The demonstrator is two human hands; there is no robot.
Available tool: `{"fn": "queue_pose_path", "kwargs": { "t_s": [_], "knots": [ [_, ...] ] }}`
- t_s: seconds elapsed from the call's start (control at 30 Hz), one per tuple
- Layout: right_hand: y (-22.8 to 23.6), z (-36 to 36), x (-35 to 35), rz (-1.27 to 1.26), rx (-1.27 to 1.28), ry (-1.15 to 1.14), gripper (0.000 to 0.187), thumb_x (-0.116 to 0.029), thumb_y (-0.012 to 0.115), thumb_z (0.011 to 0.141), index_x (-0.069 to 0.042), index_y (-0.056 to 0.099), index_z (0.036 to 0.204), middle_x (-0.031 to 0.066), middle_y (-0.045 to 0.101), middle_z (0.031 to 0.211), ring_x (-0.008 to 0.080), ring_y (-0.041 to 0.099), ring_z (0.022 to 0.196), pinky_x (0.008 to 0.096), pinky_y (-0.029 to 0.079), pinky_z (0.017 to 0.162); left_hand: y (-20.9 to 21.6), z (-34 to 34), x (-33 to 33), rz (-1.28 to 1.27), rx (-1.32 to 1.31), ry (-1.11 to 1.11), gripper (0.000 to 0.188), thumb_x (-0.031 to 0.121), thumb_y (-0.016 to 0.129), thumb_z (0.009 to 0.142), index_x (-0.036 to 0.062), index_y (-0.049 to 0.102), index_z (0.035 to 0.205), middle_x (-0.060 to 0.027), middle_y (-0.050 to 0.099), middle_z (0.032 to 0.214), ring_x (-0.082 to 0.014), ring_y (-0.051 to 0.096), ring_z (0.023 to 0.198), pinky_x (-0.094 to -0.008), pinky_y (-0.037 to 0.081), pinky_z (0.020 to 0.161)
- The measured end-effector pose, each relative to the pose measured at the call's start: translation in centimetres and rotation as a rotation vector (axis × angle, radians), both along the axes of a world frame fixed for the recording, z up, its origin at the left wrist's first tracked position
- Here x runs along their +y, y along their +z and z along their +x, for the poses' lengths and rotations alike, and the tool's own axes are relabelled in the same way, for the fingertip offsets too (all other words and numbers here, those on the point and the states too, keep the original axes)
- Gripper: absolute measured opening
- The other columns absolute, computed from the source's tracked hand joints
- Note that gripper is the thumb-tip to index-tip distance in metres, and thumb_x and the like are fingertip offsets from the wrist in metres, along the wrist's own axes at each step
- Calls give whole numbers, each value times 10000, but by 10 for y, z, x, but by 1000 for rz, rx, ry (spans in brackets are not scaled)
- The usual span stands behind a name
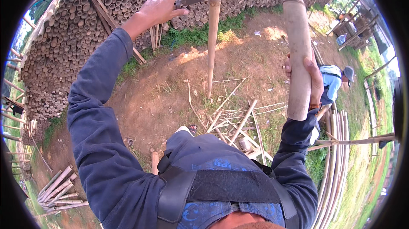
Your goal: The person sits on the ground and uses a knife to split and shape a long bamboo pole. They repeatedly shave the bamboo, split it lengthwise, and refine the edges. The person also uses a hand saw to cut the bamboo and continues to shape it with the knife.
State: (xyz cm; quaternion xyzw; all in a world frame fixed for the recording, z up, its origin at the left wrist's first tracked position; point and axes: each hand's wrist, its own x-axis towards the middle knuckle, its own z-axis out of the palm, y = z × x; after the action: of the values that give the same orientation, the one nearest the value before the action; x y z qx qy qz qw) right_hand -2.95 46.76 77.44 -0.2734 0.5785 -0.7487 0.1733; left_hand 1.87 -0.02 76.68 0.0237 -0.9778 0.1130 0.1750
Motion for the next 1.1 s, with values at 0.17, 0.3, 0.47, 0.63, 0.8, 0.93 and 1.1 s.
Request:
{"fn": "queue_pose_path", "kwargs": {
  "t_s": [0.17,0.3,0.47,0.63,0.8,0.93,1.1],
  "knots": [
    [88,-45,55,-108,547,-336,590,-295,642,964,28,404,1396,220,651,1004,247,673,831,323,568,720,8,0,4,46,-95,-3,760,709,529,936,-33,692,968,-165,669,706,-333,727,741,-476,596,718],
    [170,-104,38,478,1278,-645,563,-301,695,963,6,443,1362,223,704,1045,238,737,923,316,601,732,13,-3,7,46,-125,37,736,695,535,941,-23,694,955,-154,671,682,-316,728,716,-460,603,715],
    [76,-101,-24,609,875,-423,888,-372,794,866,-34,270,1498,255,644,1130,328,725,878,419,625,798,14,-3,16,29,-102,24,721,699,538,934,-3,700,957,-140,662,656,-303,732,697,-454,609,678],
    [-31,-77,-27,729,321,186,791,-254,736,868,-55,310,1504,125,598,1084,179,657,861,311,557,745,20,15,12,-70,-27,96,711,708,536,927,19,705,950,-135,667,666,-311,743,714,-475,612,680],
    [-10,-29,-19,305,-135,296,770,-287,717,907,-42,315,1516,120,591,1055,168,633,788,308,535,689,21,24,-5,-14,-89,31,721,694,533,947,-10,685,905,-129,609,612,-294,699,620,-455,582,628],
    [2,12,-1,9,-78,99,737,-357,669,909,1,358,1473,175,575,1079,209,634,803,292,540,684,17,24,-10,-98,-62,2,740,698,530,942,-28,674,910,-147,622,641,-324,704,663,-459,588,660],
    [93,-36,51,-183,481,-229,708,-368,664,921,78,400,1404,232,618,1047,253,658,825,329,579,734,21,20,-8,-81,-119,39,717,703,518,946,4,666,881,-130,641,673,-305,716,691,-455,592,686]
  ]
}}
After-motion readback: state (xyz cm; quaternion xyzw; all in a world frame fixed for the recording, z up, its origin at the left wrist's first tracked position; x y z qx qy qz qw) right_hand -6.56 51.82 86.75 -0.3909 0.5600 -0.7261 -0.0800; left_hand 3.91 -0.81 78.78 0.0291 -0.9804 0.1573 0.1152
